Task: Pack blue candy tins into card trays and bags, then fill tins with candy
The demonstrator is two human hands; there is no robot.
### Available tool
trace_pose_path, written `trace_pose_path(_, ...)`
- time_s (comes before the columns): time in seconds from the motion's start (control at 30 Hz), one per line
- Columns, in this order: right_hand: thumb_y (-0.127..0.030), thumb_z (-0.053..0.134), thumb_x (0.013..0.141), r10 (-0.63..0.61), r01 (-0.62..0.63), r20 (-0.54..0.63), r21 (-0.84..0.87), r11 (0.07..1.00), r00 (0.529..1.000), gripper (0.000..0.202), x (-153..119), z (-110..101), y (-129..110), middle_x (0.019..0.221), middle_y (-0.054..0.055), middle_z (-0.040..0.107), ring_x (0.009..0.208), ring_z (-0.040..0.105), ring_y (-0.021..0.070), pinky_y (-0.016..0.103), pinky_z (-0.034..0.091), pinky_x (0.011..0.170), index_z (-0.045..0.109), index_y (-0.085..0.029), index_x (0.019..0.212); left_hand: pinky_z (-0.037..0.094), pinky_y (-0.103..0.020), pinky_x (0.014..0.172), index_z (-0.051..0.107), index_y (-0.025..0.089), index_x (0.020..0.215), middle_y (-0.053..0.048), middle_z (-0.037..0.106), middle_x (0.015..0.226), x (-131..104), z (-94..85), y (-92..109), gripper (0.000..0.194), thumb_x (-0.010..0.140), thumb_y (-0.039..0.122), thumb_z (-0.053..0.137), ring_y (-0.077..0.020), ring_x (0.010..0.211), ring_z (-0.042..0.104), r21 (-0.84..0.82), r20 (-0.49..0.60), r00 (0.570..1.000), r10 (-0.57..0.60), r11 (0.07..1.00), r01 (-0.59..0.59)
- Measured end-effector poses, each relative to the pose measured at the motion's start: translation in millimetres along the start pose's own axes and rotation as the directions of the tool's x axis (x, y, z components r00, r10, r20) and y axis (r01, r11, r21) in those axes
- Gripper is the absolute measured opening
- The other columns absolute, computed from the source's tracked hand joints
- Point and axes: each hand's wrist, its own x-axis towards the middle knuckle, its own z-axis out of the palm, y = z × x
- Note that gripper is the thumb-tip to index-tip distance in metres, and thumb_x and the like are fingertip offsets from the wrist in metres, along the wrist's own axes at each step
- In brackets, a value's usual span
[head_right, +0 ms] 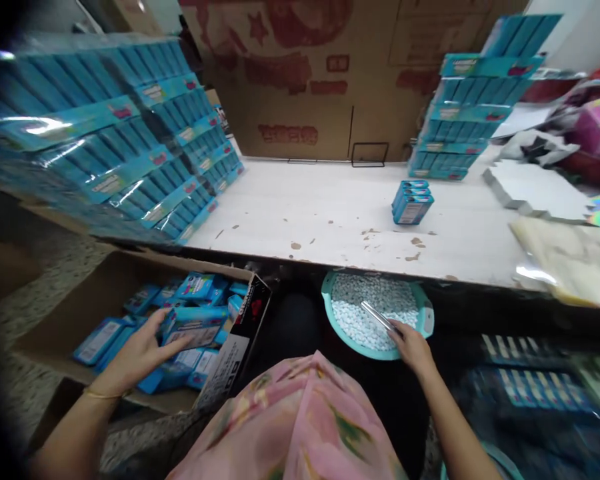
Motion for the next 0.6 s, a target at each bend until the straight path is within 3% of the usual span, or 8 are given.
trace_pose_path(0.07,-0.043,0.037,0.076,-0.027,0.027,0.003,-0.028,0.999,1.0,0.045,-2.7,-2.5,6.4,0.104,0.008,0.061,0.094,0.057,0.0216,0.031,0.044,0.08,0.058,-0.017,0.106,0.045,-0.032,0.075,0.043,0.021,0.105,-0.003,0.058,0.093,1.6,8.2,39.0,0.05,0.062,0.044,0.056,-0.022,0.087,0.055,-0.027,0.166,0.97,0.176,0.984,-0.174)
trace_pose_path(0.17,-0.039,0.036,0.077,-0.057,0.065,0.059,-0.154,0.986,0.997,0.042,-2.4,-1.4,16.7,0.097,0.009,0.062,0.09,0.058,0.0228,0.032,0.045,0.074,0.06,-0.019,0.104,0.044,-0.031,0.07,0.045,0.024,0.104,-0.003,0.057,0.091,5.2,43.3,83.6,0.042,0.064,0.034,0.054,-0.0203,0.08,0.056,-0.025,0.437,0.826,0.356,0.923,-0.384)
trace_pose_path(0.23,-0.032,0.035,0.078,-0.062,0.077,0.059,-0.296,0.952,0.996,0.037,0.5,-2.0,26.1,0.09,0.009,0.063,0.082,0.06,0.0242,0.034,0.044,0.067,0.062,-0.023,0.102,0.042,-0.034,0.067,0.051,0.025,0.091,-0.005,0.057,0.085,11.2,74.8,96.9,0.032,0.06,0.032,0.055,-0.0238,0.079,0.055,0.019,0.535,0.738,0.412,0.867,-0.498)
trace_pose_path(0.3,-0.022,0.035,0.076,-0.079,0.071,-0.001,-0.439,0.896,0.997,0.038,3.7,-4.2,39.4,0.086,0.01,0.063,0.076,0.06,0.0253,0.035,0.042,0.062,0.062,-0.026,0.101,0.041,-0.037,0.063,0.052,0.027,0.088,-0.007,0.056,0.084,17.9,104.2,99.1,0.04,0.05,0.035,0.063,-0.0278,0.079,0.055,0.032,0.603,0.692,0.397,0.855,-0.518)
trace_pose_path(0.37,-0.015,0.035,0.072,-0.123,0.079,-0.051,-0.52,0.851,0.991,0.041,6.9,-4.3,54.1,0.087,0.011,0.063,0.075,0.059,0.0257,0.036,0.041,0.061,0.062,-0.028,0.101,0.04,-0.038,0.061,0.051,0.029,0.086,-0.005,0.056,0.08,22.0,125.4,95.0,0.05,0.04,0.036,0.069,-0.028,0.076,0.055,-0.012,0.635,0.689,0.35,0.896,-0.443)
trace_pose_path(0.47,-0.013,0.038,0.068,-0.147,0.113,-0.027,-0.51,0.853,0.989,0.043,16.0,9.5,65.6,0.09,0.011,0.064,0.076,0.06,0.0261,0.037,0.042,0.062,0.063,-0.03,0.098,0.041,-0.034,0.057,0.05,0.029,0.084,-0.001,0.057,0.076,19.8,138.9,85.5,0.053,0.036,0.037,0.069,-0.0225,0.07,0.055,-0.226,0.636,0.708,0.306,0.952,-0.208)
trace_pose_path(0.6,-0.014,0.038,0.07,-0.123,0.109,-0.001,-0.447,0.888,0.992,0.04,42.6,49.2,39.6,0.096,0.009,0.064,0.087,0.06,0.0258,0.036,0.044,0.07,0.065,-0.03,0.095,0.041,-0.03,0.056,0.047,0.029,0.087,0.0,0.058,0.079,10.3,140.8,76.2,0.049,0.042,0.035,0.064,-0.0176,0.068,0.055,-0.452,0.608,0.747,0.27,0.891,0.046)
